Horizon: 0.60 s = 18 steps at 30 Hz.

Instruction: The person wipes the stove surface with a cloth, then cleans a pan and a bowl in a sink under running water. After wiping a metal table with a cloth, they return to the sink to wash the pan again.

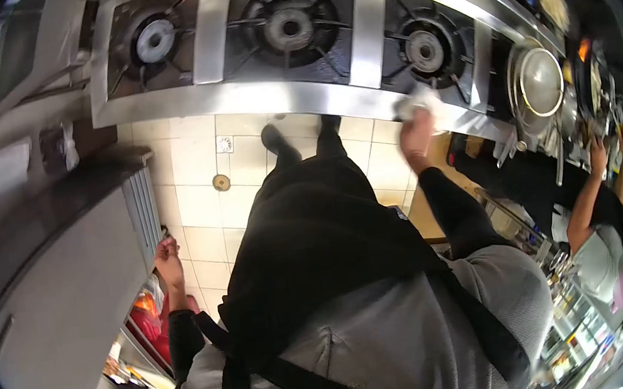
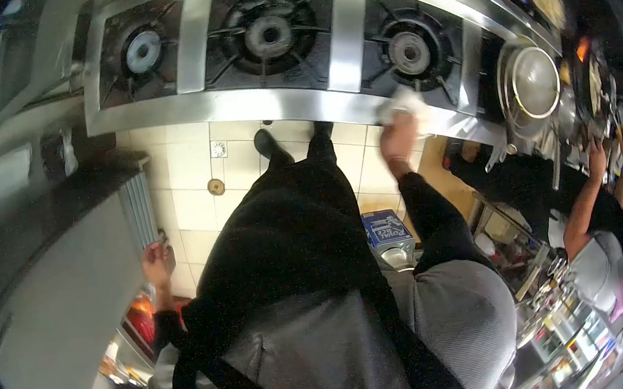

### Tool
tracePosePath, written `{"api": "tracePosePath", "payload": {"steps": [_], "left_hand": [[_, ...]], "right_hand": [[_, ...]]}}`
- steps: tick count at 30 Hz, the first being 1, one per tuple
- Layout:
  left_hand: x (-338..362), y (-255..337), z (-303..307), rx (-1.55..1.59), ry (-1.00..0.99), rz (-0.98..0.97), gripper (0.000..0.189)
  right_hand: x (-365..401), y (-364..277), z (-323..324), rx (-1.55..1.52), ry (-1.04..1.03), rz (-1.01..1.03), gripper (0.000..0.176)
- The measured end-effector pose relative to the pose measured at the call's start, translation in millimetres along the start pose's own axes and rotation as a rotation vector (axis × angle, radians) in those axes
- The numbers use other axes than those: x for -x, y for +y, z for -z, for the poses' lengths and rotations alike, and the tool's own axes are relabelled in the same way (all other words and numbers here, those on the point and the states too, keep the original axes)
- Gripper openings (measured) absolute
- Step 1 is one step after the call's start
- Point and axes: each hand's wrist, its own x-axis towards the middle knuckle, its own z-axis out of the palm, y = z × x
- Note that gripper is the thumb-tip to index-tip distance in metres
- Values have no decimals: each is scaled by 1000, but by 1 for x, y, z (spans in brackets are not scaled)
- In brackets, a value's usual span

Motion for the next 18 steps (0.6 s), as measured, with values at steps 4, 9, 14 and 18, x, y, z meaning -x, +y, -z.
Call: {"api": "tracePosePath", "payload": {"steps": [4, 9, 14, 18], "left_hand": [[20, -7, -19, 91, 12, 15, 12], [37, 30, -20, -63, -112, -94, 13], [43, -65, 25, 170, 53, -18, 14], [69, -171, 50, 175, 60, 59, 26]], "right_hand": [[-31, -283, -101, -483, -104, 577, 43], [-57, -472, -177, -548, -333, 897, 21], [-41, -304, -122, -557, -211, 929, 14], [-23, -53, -27, -207, -366, 411, 25]]}}
